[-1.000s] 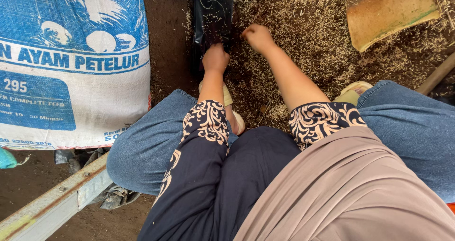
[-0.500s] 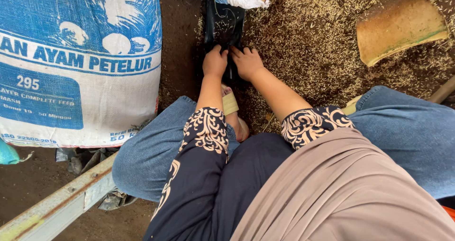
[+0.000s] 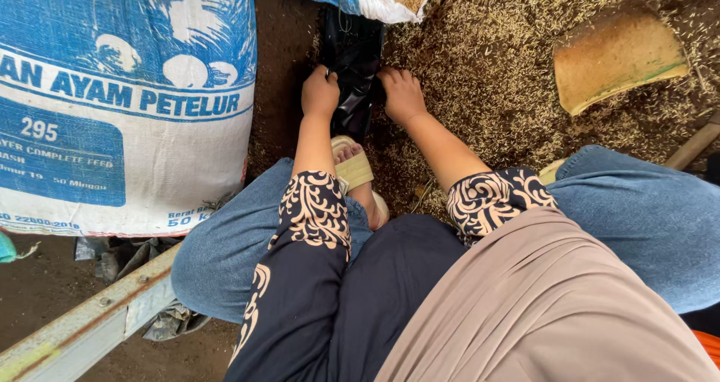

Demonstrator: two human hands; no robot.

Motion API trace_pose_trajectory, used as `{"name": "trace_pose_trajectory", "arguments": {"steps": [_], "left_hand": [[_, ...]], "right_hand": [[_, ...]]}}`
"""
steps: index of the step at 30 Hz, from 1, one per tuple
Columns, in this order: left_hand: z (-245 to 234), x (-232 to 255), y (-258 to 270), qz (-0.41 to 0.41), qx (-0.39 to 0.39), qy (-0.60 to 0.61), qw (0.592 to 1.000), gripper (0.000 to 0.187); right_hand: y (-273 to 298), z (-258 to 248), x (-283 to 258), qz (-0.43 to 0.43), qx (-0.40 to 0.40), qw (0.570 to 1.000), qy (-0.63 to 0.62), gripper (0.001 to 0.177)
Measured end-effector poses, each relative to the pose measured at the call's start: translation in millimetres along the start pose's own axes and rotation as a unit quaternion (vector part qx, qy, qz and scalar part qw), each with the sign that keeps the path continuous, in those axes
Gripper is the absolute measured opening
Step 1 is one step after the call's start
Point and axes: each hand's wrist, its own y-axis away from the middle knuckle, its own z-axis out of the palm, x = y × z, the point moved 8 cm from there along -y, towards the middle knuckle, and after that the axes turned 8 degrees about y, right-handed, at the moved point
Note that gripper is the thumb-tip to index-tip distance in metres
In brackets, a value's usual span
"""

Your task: The person scoops grains from a large sack using a scoop and pours them into small black plastic bags. The person then ties the bags shut by hand and places them on the ground.

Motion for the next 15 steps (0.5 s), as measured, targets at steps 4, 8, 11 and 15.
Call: {"name": "trace_pose_trajectory", "arguments": {"steps": [4,8,11,15], "left_hand": [[-10.4,22.5,0.2,0.117,0.056,0.024,0.991,0.034],[-1.7,15.1,-2.9,0.033,-0.019,0.010,0.999,0.028],[-0.9,30.6,-4.4,0.074,-0.020,-0.005,0.997,0.024],[-7.5,58.9,-4.8,0.163,-0.012,0.007,0.987,0.021]], "right_hand": [[-4.4,1.3,-9.0,-0.072,0.037,0.990,0.119,0.063],[-5.6,5.6,-19.0,-0.100,0.035,0.978,0.180,0.055],[-9.2,10.8,-21.6,-0.092,0.008,0.979,0.183,0.053],[-15.0,9.8,-22.5,-0.081,-0.026,0.979,0.187,0.060]]}}
